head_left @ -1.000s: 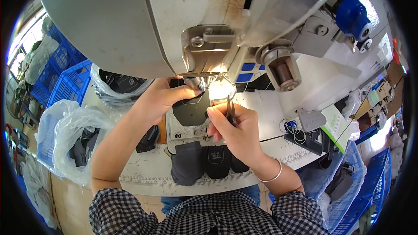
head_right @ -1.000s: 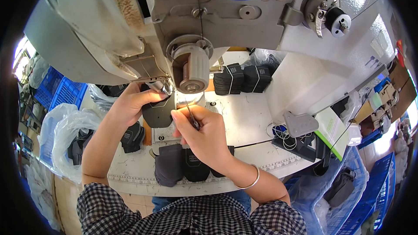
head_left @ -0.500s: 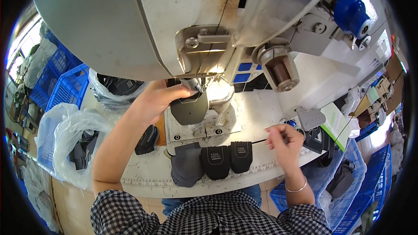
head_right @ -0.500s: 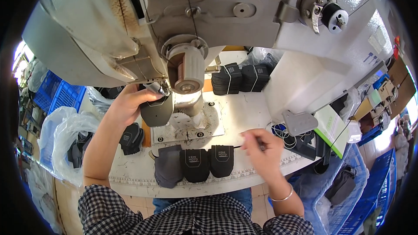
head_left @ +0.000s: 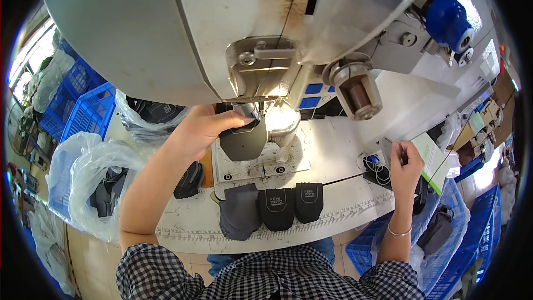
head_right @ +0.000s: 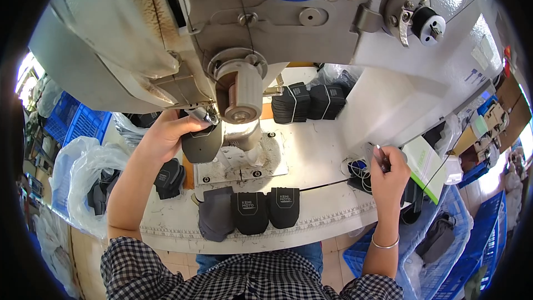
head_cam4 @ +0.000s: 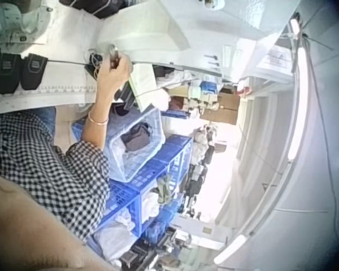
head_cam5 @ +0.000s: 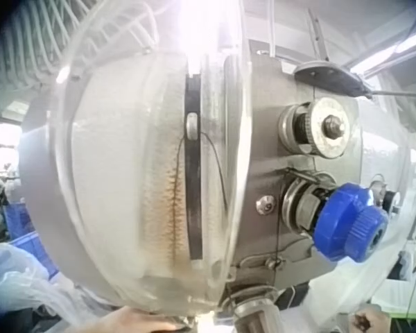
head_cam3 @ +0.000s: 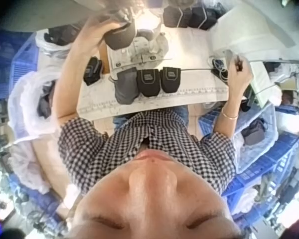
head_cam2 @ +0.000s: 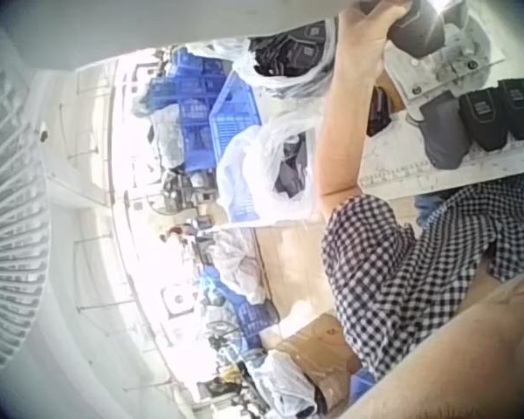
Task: Use an industrial sewing machine to join components of a shoe.
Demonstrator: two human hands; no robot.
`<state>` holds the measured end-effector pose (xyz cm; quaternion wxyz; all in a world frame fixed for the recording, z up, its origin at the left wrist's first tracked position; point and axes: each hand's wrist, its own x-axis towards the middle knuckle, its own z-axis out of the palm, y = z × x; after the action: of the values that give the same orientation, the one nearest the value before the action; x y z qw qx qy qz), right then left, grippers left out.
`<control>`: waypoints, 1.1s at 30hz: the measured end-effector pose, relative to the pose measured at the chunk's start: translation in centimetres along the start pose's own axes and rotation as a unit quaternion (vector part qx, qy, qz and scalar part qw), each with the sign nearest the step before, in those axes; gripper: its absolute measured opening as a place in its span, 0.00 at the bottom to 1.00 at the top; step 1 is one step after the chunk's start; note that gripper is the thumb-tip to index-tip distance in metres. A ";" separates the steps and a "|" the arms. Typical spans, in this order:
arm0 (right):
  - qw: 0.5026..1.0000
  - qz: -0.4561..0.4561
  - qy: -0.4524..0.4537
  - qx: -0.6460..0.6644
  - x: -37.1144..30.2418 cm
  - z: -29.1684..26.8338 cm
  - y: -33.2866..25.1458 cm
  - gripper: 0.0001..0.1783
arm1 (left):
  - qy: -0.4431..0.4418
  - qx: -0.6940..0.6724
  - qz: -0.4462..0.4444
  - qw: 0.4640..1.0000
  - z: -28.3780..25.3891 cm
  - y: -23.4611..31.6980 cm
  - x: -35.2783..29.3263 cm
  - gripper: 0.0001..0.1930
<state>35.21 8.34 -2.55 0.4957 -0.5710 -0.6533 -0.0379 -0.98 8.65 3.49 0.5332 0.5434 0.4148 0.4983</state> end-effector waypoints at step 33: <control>0.995 0.037 -0.078 -0.052 0.7 0.2 1.1 0.10 | -0.022 0.009 -0.008 1.000 0.0 0.1 -0.1 0.12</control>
<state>36.10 9.30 -2.76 0.4135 -0.6210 -0.6657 -0.0088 -1.01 8.55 3.55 0.5418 0.5555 0.4116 0.4780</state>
